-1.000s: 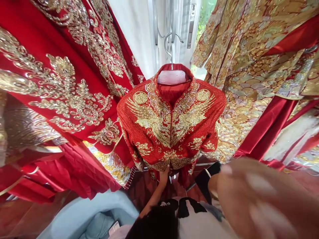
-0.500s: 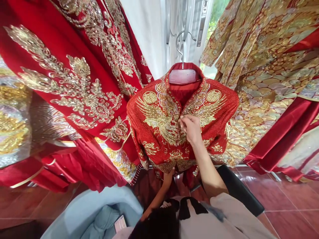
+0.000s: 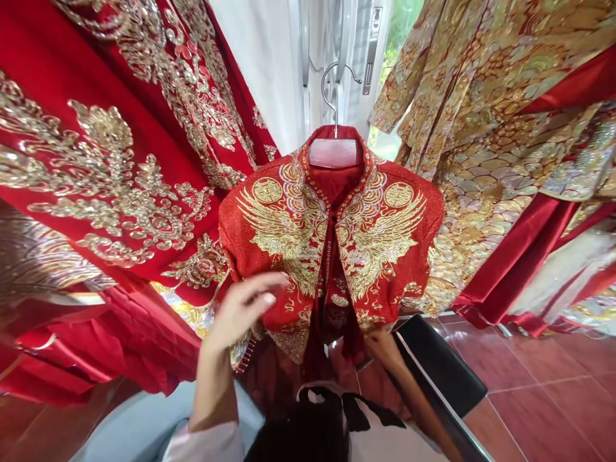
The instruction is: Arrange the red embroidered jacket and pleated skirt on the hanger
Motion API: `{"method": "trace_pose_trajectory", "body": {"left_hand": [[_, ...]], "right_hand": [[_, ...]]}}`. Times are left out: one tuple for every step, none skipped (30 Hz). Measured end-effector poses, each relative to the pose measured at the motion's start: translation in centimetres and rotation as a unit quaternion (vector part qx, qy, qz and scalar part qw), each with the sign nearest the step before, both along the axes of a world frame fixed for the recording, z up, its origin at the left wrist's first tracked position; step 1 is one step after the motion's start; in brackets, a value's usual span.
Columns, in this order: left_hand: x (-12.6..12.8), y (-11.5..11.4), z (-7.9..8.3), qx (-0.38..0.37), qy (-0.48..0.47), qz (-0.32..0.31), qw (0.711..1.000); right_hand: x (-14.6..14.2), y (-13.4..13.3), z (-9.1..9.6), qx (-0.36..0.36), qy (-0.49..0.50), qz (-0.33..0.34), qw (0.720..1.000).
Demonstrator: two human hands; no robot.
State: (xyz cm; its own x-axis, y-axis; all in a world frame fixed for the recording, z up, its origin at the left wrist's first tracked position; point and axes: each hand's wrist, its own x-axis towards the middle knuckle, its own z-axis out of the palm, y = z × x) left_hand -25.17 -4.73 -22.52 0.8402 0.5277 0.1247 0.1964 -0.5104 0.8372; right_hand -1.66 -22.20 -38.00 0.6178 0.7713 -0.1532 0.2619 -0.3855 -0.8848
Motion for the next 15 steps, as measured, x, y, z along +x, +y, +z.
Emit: {"method": "trace_pose_trajectory", "body": {"left_hand": [[-0.4, 0.7, 2.6, 0.108, -0.102, 0.078, 0.986], [-0.5, 1.4, 4.9, 0.219, -0.202, 0.169, 0.939], [-0.4, 2.1, 6.8, 0.322, -0.247, 0.244, 0.881], [0.0, 2.9, 8.2, 0.395, -0.227, 0.295, 0.84], [0.7, 3.8, 9.1, 0.447, -0.203, 0.328, 0.807], [1.5, 4.7, 9.7, 0.471, -0.171, 0.341, 0.796], [2.5, 5.6, 9.9, 0.473, -0.139, 0.344, 0.799], [3.4, 6.5, 10.0, 0.465, -0.118, 0.349, 0.805], [4.1, 7.4, 9.9, 0.448, -0.104, 0.357, 0.813], [4.7, 8.4, 9.9, 0.43, -0.098, 0.369, 0.818], [4.9, 9.3, 9.9, 0.411, -0.1, 0.375, 0.825], [5.0, 10.2, 10.0, 0.391, -0.104, 0.37, 0.836], [4.8, 11.1, 10.2, 0.373, -0.104, 0.35, 0.853], [4.5, 12.1, 10.6, 0.356, -0.104, 0.321, 0.872], [4.1, 13.0, 11.0, 0.334, -0.106, 0.29, 0.891]], "right_hand": [[1.5, -0.3, 1.7, 0.0, -0.027, -0.006, 1.0], [3.0, -0.5, 3.9, 0.009, -0.057, -0.018, 0.998], [4.4, -0.4, 6.5, 0.025, -0.097, -0.038, 0.994], [5.6, -0.1, 9.4, 0.074, -0.198, -0.09, 0.973], [6.6, 0.5, 12.4, 0.137, -0.287, -0.144, 0.937], [7.4, 1.4, 15.3, 0.204, -0.365, -0.193, 0.888], [8.1, 2.4, 18.0, 0.256, -0.436, -0.214, 0.836], [8.7, 3.6, 20.3, 0.282, -0.494, -0.202, 0.797], [9.3, 4.8, 22.2, 0.287, -0.54, -0.178, 0.771], [9.9, 6.0, 23.5, 0.279, -0.567, -0.152, 0.76], [10.5, 7.1, 24.4, 0.269, -0.577, -0.128, 0.761], [11.1, 8.0, 25.0, 0.266, -0.573, -0.115, 0.767], [11.9, 8.6, 25.2, 0.272, -0.556, -0.107, 0.778], [12.7, 9.0, 25.3, 0.289, -0.53, -0.1, 0.791], [13.6, 9.3, 25.4, 0.312, -0.496, -0.092, 0.805]]}}
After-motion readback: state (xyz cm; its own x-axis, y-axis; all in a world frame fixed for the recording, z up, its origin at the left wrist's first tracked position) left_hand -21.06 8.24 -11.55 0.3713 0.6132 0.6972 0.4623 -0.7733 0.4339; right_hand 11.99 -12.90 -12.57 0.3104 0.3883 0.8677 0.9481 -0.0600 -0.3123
